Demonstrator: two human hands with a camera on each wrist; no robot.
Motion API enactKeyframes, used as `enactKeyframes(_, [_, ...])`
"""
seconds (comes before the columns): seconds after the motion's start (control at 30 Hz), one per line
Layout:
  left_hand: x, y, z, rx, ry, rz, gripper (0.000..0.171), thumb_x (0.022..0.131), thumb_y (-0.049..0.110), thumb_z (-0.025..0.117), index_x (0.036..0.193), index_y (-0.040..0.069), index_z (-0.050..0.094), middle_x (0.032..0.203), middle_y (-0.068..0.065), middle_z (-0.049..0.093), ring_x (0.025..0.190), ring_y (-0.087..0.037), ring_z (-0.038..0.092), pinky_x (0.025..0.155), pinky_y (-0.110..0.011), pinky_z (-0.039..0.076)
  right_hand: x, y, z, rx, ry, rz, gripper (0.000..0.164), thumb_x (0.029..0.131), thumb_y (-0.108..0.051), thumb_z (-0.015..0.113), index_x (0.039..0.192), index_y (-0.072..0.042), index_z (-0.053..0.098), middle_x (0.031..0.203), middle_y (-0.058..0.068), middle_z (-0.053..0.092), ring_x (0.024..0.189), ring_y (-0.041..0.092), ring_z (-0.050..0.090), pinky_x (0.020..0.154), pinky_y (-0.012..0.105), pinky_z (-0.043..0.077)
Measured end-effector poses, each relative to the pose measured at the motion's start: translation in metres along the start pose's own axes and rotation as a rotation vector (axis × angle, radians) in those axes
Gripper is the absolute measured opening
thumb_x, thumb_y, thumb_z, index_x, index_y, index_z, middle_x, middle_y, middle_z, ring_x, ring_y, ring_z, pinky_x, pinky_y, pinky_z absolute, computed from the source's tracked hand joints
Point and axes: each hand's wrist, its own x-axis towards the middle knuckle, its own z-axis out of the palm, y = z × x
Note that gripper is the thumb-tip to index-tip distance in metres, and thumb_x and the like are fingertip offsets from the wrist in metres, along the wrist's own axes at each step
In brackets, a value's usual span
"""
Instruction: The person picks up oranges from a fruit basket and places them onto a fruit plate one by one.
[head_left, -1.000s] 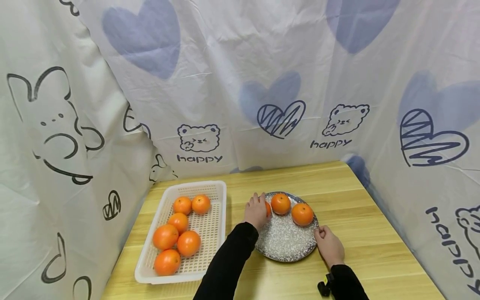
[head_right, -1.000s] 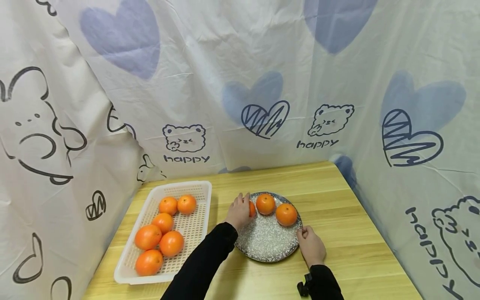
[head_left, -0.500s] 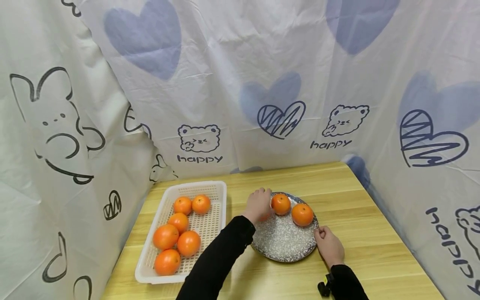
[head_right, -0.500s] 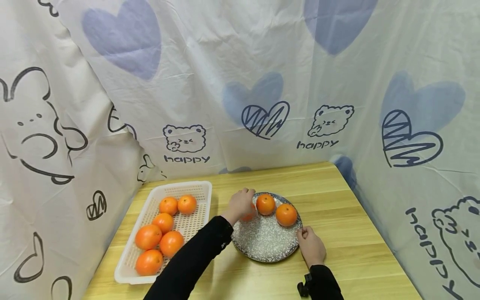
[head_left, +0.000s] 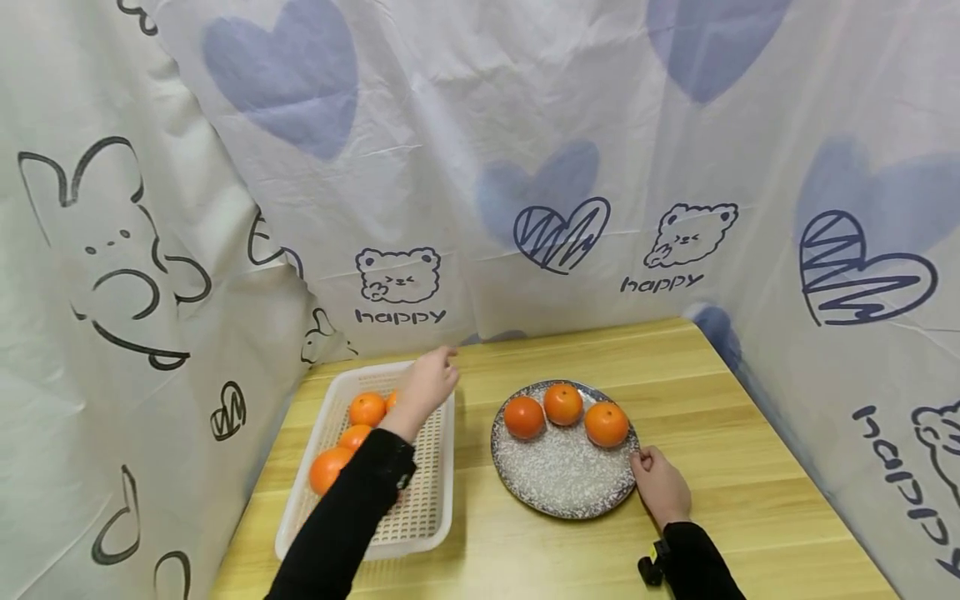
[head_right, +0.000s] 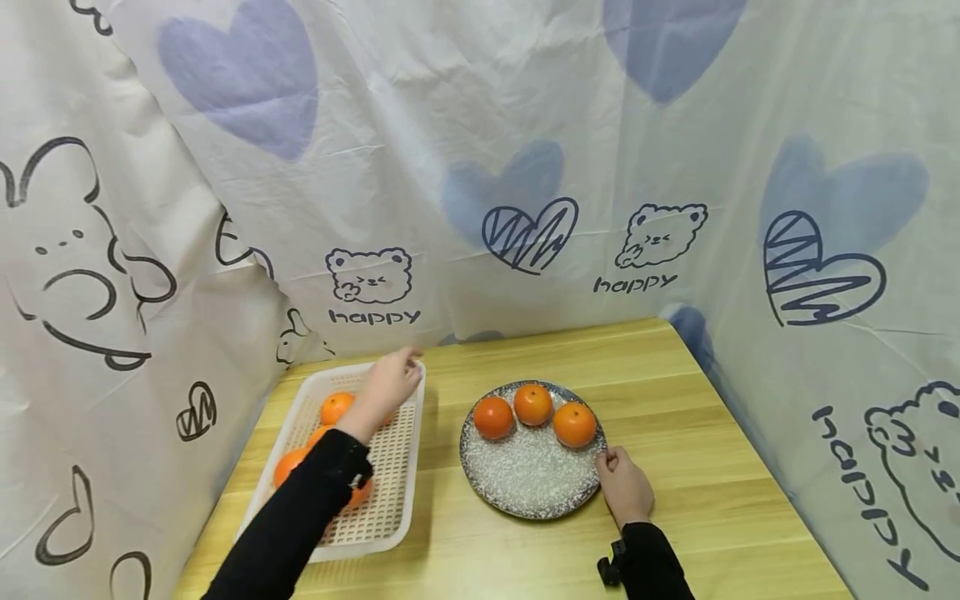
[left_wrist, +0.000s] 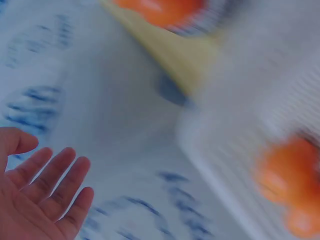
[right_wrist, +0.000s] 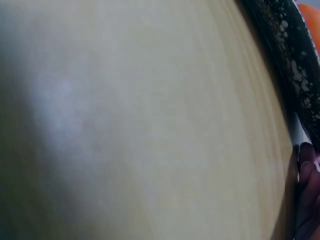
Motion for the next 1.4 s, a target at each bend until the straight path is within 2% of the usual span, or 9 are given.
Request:
enactKeyframes(0.1, [-0.014, -0.044, 0.005, 0.103, -0.111, -0.083, 0.037, 0.091, 0.016, 0.058, 0.127, 0.009, 0.059, 0.093, -0.010, 0.069, 0.066, -0.019, 0.056, 0.055, -0.033, 0.046, -0.001, -0.001, -0.002, 0.005, 0.006, -0.003, 0.033, 0.096, -0.035, 0.051, 0.109, -0.007, 0.061, 0.088, 0.006, 0.065, 0.070, 0.019, 0.058, 0.059, 0.029, 0.037])
enactKeyframes(0.2, [-0.034, -0.078, 0.012, 0.209, -0.235, -0.114, 0.036, 0.091, 0.017, 0.060, 0.125, 0.007, 0.058, 0.078, -0.008, 0.062, 0.058, -0.019, 0.050, 0.050, -0.032, 0.040, -0.001, 0.000, -0.004, -0.002, 0.014, -0.003, 0.033, 0.096, -0.035, 0.050, 0.109, -0.007, 0.061, 0.090, 0.007, 0.067, 0.072, 0.020, 0.059, 0.059, 0.029, 0.037])
enactKeyframes(0.4, [-0.071, -0.111, 0.017, 0.358, -0.364, -0.071, 0.027, 0.088, 0.024, 0.067, 0.109, 0.009, 0.062, 0.091, -0.009, 0.065, 0.078, -0.024, 0.062, 0.064, -0.044, 0.050, 0.001, -0.001, -0.002, -0.005, 0.009, 0.000, 0.033, 0.096, -0.037, 0.049, 0.108, -0.008, 0.061, 0.089, 0.006, 0.066, 0.071, 0.019, 0.059, 0.059, 0.028, 0.036])
enactKeyframes(0.57, [-0.083, -0.110, 0.018, 0.345, -0.471, -0.082, 0.040, 0.090, 0.030, 0.065, 0.121, 0.006, 0.061, 0.103, -0.014, 0.068, 0.087, -0.028, 0.063, 0.077, -0.048, 0.051, 0.002, -0.001, -0.004, -0.002, 0.008, 0.000, 0.034, 0.097, -0.037, 0.049, 0.109, -0.008, 0.061, 0.089, 0.006, 0.066, 0.071, 0.019, 0.059, 0.059, 0.028, 0.036])
enactKeyframes(0.73, [-0.089, -0.100, 0.011, 0.264, -0.600, -0.171, 0.054, 0.088, 0.026, 0.062, 0.136, 0.003, 0.053, 0.114, -0.015, 0.066, 0.085, -0.024, 0.055, 0.084, -0.044, 0.047, 0.002, -0.001, -0.003, 0.001, 0.001, 0.002, 0.034, 0.097, -0.038, 0.048, 0.109, -0.009, 0.061, 0.089, 0.005, 0.066, 0.070, 0.019, 0.058, 0.058, 0.028, 0.036])
enactKeyframes(0.87, [-0.094, -0.095, 0.008, 0.235, -0.678, -0.275, 0.057, 0.079, 0.020, 0.071, 0.132, 0.007, 0.057, 0.109, -0.010, 0.063, 0.085, -0.026, 0.050, 0.082, -0.041, 0.044, 0.002, -0.001, -0.002, 0.004, -0.004, 0.010, 0.033, 0.096, -0.037, 0.050, 0.107, -0.008, 0.061, 0.089, 0.005, 0.066, 0.071, 0.019, 0.059, 0.058, 0.029, 0.037])
enactKeyframes(1.07, [-0.102, -0.087, 0.004, 0.173, -0.686, -0.402, 0.056, 0.069, 0.009, 0.082, 0.121, 0.010, 0.062, 0.097, -0.009, 0.056, 0.075, -0.026, 0.049, 0.064, -0.034, 0.042, 0.001, -0.002, -0.002, 0.003, -0.002, 0.016, 0.032, 0.096, -0.036, 0.051, 0.106, -0.008, 0.061, 0.088, 0.005, 0.066, 0.071, 0.019, 0.059, 0.058, 0.029, 0.037])
enactKeyframes(1.2, [-0.105, -0.082, 0.001, 0.116, -0.653, -0.418, 0.069, 0.067, 0.006, 0.085, 0.131, 0.009, 0.058, 0.116, -0.011, 0.061, 0.078, -0.025, 0.049, 0.065, -0.033, 0.045, 0.001, -0.003, -0.002, 0.001, 0.002, 0.015, 0.031, 0.096, -0.036, 0.050, 0.106, -0.008, 0.061, 0.087, 0.005, 0.066, 0.069, 0.019, 0.058, 0.057, 0.028, 0.036])
enactKeyframes(1.4, [-0.105, -0.079, -0.001, 0.068, -0.633, -0.414, 0.061, 0.064, 0.000, 0.084, 0.122, 0.007, 0.063, 0.117, -0.013, 0.062, 0.083, -0.026, 0.050, 0.068, -0.032, 0.045, 0.001, -0.003, -0.001, -0.003, 0.009, 0.017, 0.032, 0.096, -0.037, 0.049, 0.105, -0.009, 0.061, 0.088, 0.006, 0.067, 0.071, 0.020, 0.060, 0.057, 0.028, 0.037])
